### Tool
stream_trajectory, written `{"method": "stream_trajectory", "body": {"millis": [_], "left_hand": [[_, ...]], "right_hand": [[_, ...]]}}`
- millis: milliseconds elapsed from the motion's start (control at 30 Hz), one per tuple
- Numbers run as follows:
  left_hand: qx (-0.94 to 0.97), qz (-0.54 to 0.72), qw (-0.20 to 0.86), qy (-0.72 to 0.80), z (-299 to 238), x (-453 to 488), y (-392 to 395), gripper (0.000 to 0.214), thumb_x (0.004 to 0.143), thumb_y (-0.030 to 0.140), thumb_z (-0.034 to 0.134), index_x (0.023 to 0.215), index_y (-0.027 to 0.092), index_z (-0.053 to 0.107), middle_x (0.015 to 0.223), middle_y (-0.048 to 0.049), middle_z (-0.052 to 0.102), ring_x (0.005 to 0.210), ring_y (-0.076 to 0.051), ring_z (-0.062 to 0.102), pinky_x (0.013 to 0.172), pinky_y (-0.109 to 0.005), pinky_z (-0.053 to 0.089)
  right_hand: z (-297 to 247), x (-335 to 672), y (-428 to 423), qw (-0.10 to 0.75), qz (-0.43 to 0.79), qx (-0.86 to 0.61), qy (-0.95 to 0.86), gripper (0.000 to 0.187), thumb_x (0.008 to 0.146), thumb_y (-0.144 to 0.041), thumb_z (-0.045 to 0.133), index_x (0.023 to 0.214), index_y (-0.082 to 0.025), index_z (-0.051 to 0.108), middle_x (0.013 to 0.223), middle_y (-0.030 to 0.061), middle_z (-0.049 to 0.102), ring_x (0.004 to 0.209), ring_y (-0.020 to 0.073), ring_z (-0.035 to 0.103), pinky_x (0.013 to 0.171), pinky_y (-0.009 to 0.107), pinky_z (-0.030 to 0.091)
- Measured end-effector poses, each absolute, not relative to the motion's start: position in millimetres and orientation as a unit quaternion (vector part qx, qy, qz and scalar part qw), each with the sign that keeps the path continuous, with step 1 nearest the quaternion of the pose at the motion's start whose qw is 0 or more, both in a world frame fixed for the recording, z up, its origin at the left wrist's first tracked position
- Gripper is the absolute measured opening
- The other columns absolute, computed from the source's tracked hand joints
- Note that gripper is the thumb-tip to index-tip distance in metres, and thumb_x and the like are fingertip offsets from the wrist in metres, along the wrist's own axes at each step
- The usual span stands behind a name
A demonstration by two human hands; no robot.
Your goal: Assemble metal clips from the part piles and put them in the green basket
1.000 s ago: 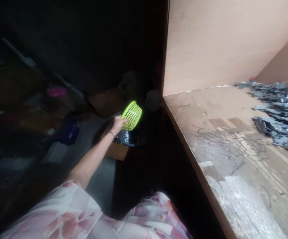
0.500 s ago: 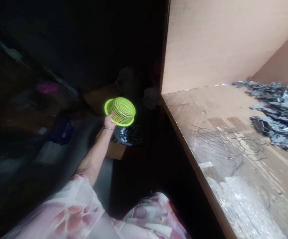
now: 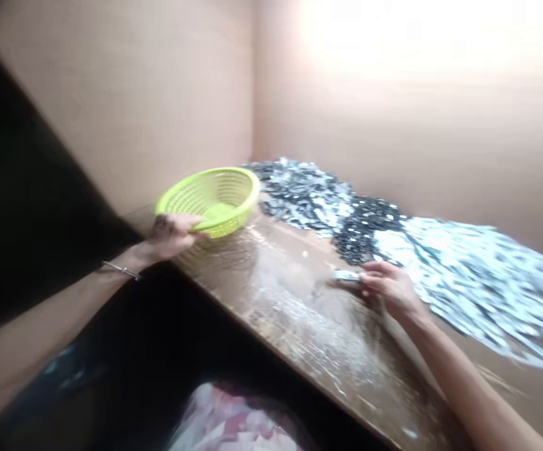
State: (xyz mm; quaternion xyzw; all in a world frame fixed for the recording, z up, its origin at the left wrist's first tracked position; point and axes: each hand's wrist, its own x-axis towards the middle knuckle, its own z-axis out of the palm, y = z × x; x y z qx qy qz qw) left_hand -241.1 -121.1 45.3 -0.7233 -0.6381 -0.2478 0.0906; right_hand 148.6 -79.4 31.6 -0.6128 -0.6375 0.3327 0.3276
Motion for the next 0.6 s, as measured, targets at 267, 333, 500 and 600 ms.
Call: {"method": "stream_trajectory", "body": {"millis": [267, 333, 500, 600], "left_hand": [[-0.761, 0.045, 0.121, -0.635, 43, -233, -27, 0.024, 0.067, 0.036, 0.047, 0.078, 0.017, 0.054, 0.065, -0.0077, 0.059, 0.060, -0.022, 0.054, 0.052, -0.026, 0.035], [-0.755, 0.053, 0.115, -0.643, 64, -225, -23, 0.038, 0.060, 0.047, 0.053, 0.081, 0.015, 0.052, 0.065, -0.0083, 0.058, 0.060, -0.023, 0.054, 0.052, -0.028, 0.036], [-0.796, -0.198, 0.008, -0.572, 86, -150, -25, 0.047, 0.053, 0.050, 0.059, 0.086, 0.017, 0.054, 0.076, -0.0081, 0.058, 0.066, -0.021, 0.054, 0.056, -0.031, 0.041], [-0.753, -0.288, -0.337, -0.486, 57, -80, -29, 0.037, 0.068, 0.043, 0.049, 0.093, 0.017, 0.053, 0.081, -0.0086, 0.058, 0.063, -0.015, 0.055, 0.048, -0.025, 0.043]], "right_hand": [[35, 157, -65, 0.417, 0.460, -0.549, -0.559, 0.024, 0.056, -0.020, 0.065, 0.076, -0.011, 0.054, 0.053, 0.0003, 0.055, 0.045, 0.0115, 0.052, 0.044, 0.026, 0.042], [37, 160, -64, 0.421, 0.469, -0.549, -0.550, 0.024, 0.057, -0.019, 0.064, 0.076, -0.011, 0.053, 0.056, 0.0012, 0.056, 0.046, 0.0115, 0.053, 0.043, 0.026, 0.043], [34, 167, -56, 0.430, 0.482, -0.524, -0.555, 0.023, 0.061, -0.021, 0.062, 0.079, -0.011, 0.052, 0.064, 0.0031, 0.057, 0.052, 0.0119, 0.054, 0.045, 0.025, 0.045], [29, 168, -54, 0.432, 0.469, -0.526, -0.563, 0.022, 0.064, -0.022, 0.059, 0.082, -0.011, 0.051, 0.066, 0.0033, 0.057, 0.054, 0.0120, 0.055, 0.046, 0.025, 0.045]]}}
